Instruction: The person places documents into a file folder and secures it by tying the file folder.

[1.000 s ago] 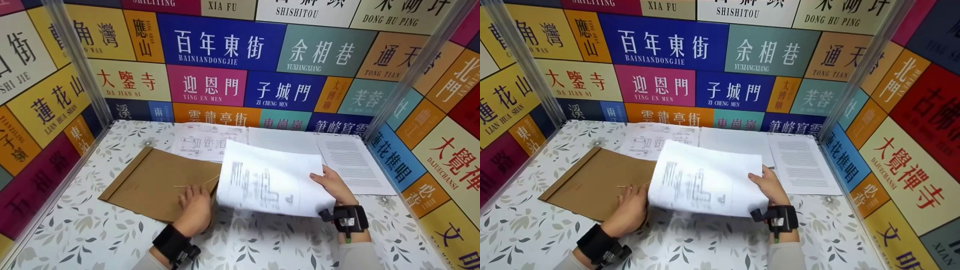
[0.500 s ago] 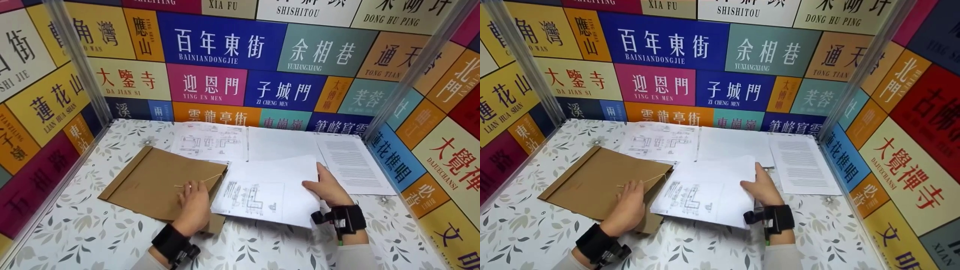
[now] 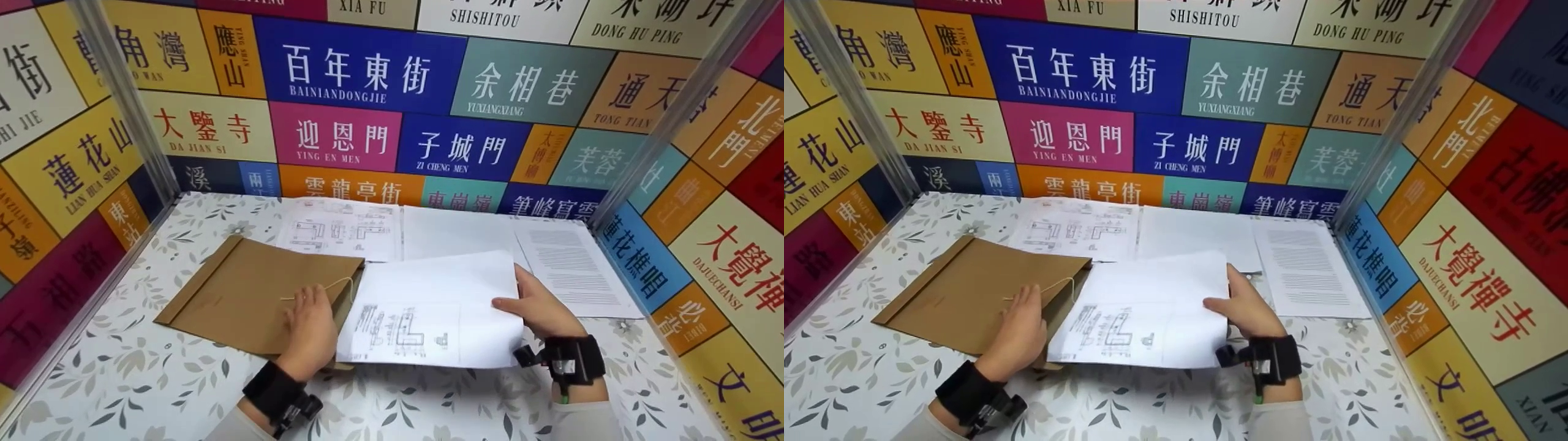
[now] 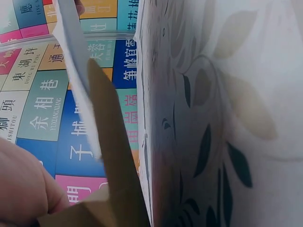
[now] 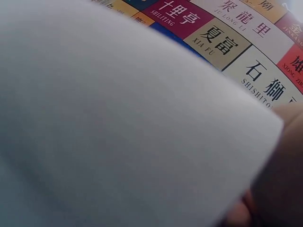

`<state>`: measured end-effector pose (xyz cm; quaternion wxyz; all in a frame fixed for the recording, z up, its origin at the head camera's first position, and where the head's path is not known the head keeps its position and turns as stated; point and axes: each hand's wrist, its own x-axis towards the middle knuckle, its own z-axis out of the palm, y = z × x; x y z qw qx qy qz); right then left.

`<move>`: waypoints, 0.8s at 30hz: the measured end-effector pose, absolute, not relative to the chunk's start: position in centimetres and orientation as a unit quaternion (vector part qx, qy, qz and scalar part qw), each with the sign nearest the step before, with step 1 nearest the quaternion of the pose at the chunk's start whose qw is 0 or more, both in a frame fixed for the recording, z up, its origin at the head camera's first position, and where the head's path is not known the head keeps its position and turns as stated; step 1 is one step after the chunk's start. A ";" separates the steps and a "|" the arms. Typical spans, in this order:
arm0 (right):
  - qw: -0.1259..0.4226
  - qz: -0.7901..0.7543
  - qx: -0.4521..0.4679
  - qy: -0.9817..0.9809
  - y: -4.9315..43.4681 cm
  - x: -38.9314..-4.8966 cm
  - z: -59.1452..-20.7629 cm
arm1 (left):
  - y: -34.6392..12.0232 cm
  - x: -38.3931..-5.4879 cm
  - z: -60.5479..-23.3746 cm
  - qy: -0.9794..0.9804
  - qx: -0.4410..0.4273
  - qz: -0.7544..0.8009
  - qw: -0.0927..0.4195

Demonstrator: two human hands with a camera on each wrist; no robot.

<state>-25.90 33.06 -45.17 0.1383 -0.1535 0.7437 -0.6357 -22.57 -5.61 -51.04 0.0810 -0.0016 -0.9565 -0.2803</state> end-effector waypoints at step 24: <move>0.131 -0.683 -0.120 0.708 31.0 -27.1 -47.4 | -5.9 -22.2 -49.5 -0.949 -0.091 -0.261 0.149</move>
